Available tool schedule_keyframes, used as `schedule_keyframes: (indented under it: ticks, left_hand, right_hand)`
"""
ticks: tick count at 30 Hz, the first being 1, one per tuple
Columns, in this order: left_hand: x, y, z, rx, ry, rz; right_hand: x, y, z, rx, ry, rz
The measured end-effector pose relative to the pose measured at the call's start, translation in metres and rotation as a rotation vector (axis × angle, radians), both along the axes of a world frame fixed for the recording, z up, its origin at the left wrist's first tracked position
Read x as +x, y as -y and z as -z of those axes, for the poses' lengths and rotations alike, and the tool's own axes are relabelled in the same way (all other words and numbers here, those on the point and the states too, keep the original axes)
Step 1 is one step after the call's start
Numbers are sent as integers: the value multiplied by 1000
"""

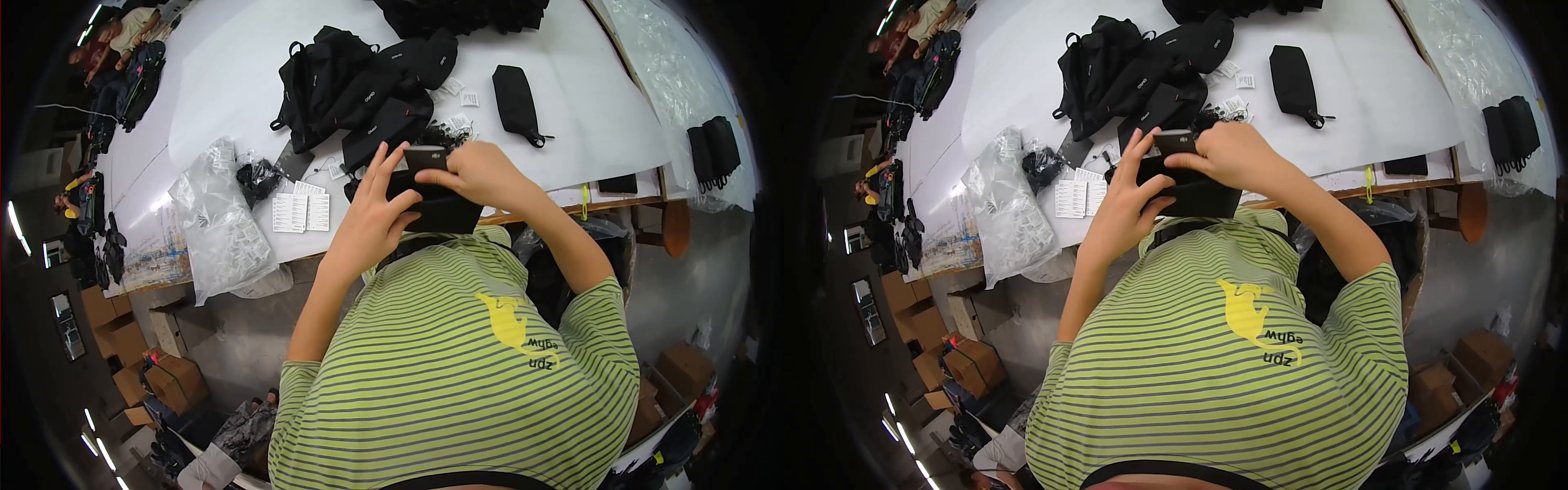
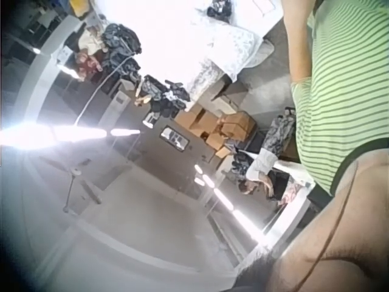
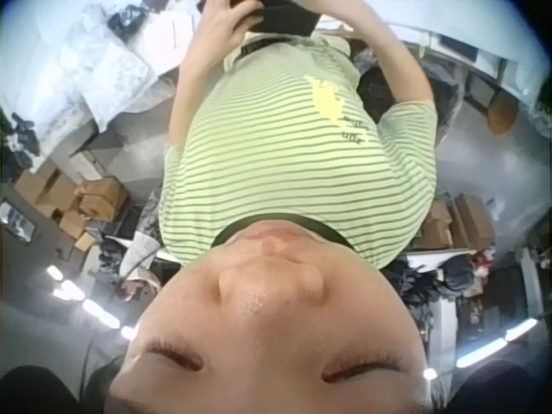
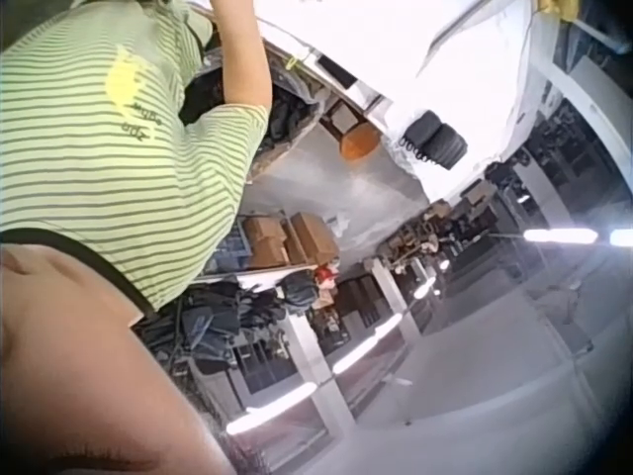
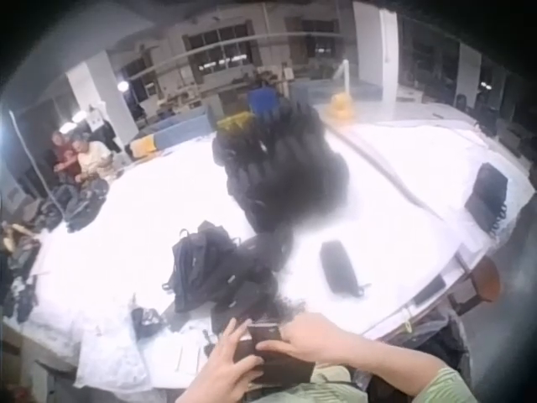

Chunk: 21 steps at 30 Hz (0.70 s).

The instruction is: Inspecting and inserting small tags or components into black cases or pouches.

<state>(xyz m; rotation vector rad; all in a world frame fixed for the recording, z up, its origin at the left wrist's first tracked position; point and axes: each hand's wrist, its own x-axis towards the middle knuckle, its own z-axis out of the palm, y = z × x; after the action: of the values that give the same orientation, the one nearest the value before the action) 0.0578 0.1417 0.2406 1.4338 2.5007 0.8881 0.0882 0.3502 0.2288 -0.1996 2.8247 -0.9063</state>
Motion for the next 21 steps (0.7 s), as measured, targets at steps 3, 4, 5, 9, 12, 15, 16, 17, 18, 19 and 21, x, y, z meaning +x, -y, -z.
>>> schedule_keyframes:
  ticks: [3,4,5,9,12,15,16,17,18,19,21]
  left_hand:
    - [4,4,2,45,-124,27]
    - [4,5,4,44,-124,21]
    - [5,8,7,22,-92,88]
    - [4,17,14,-40,35,106]
    - [-4,19,20,-67,256,97]
    - [-31,25,67,241,633,-126]
    - [-44,29,95,504,886,-342]
    - [-53,31,119,508,882,-347]
    - [-61,36,144,333,729,-523]
    - [-62,42,172,156,573,-687]
    - [-45,47,211,53,169,-568]
  right_hand:
    - [11,4,13,70,-6,-123]
    - [13,5,14,70,-6,-129]
    - [15,6,13,66,4,-167]
    - [17,8,-1,-29,179,-232]
    - [25,4,0,-152,139,-262]
    - [31,0,3,-88,129,-276]
    - [32,-1,3,-23,112,-268]
    - [34,-3,2,-22,109,-275]
    - [36,-7,1,-16,67,-231]
    - [39,-11,-1,-9,26,-184]
    - [41,-20,-2,31,5,-137]
